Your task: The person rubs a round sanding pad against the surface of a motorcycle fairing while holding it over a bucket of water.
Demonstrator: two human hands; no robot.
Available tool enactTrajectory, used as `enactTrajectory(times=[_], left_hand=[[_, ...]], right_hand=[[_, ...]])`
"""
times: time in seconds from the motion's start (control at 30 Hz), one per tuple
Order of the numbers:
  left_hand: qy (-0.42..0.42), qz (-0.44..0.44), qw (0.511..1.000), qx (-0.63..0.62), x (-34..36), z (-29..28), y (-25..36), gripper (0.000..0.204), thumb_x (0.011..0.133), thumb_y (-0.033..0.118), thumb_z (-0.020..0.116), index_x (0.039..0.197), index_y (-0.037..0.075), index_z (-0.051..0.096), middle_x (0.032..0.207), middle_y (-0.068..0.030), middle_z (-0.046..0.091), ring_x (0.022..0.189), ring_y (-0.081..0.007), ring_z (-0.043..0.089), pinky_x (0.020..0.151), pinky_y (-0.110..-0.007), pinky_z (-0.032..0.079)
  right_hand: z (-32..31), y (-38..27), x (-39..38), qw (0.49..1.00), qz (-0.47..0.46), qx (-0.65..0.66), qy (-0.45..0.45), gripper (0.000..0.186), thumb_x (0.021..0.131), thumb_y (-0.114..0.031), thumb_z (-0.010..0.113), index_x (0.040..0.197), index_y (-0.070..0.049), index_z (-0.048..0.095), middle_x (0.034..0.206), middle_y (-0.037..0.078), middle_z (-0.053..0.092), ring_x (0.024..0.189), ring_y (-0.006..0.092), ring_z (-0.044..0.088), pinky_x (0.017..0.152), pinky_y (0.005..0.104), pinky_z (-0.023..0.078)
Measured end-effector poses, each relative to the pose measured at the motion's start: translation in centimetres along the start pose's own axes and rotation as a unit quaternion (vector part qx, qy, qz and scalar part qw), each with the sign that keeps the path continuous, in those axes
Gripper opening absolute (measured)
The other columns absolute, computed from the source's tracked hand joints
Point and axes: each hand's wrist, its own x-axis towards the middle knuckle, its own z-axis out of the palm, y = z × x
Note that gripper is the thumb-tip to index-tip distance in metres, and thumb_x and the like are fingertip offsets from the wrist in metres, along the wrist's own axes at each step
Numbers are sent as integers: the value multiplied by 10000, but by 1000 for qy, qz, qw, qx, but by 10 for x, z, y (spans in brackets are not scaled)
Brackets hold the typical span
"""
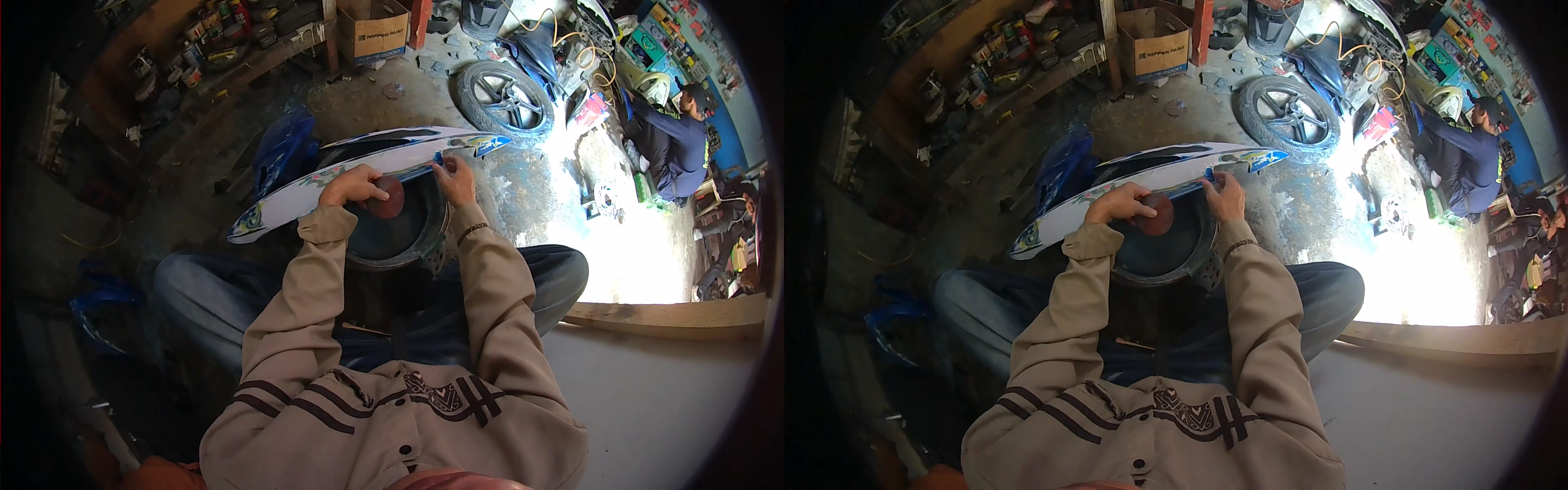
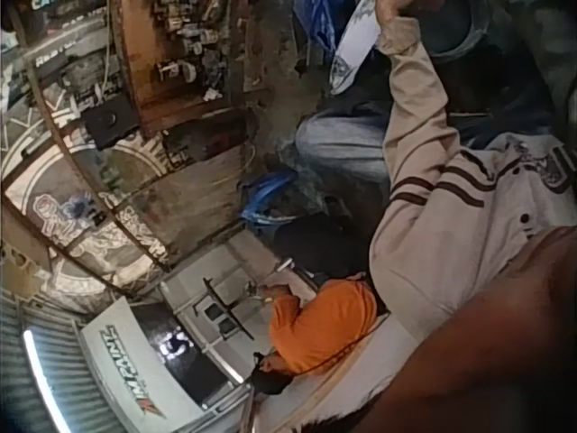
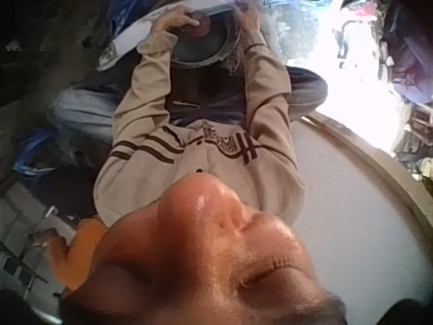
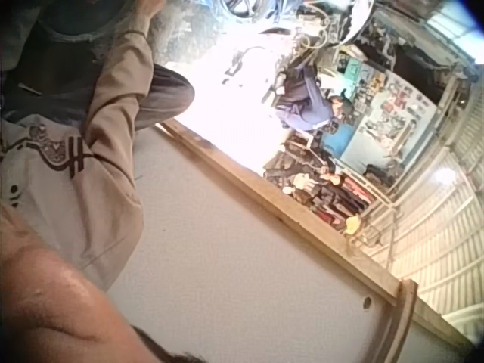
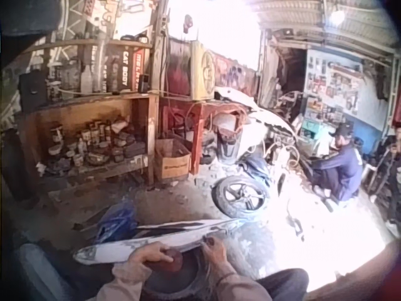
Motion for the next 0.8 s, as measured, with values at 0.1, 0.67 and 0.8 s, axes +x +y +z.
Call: enactTrajectory(times=[0.1,0.67,0.8], left_hand=[[18,20,999,-47,-2,-7,-1,420,879,225,853,1225,4,767,992,-72,769,855,-192,738,625,-329,608],[424,-4,892,157,1,-1,-13,606,936,448,722,1364,21,677,1236,-302,738,1165,-489,697,1037,-561,523],[464,30,866,182,-11,0,0,631,897,456,763,1345,16,698,1202,-298,748,1151,-486,704,1016,-551,542]], right_hand=[[-1,3,1,992,80,79,-51,327,976,-290,793,1070,23,790,982,165,815,902,233,782,835,365,594],[-26,-43,17,995,-61,20,-71,187,921,-230,782,988,-56,801,1033,163,794,1061,371,736,938,469,550],[-33,-57,17,995,-74,20,-67,168,922,-205,788,1001,-58,796,1032,141,784,1036,366,716,921,467,545]])
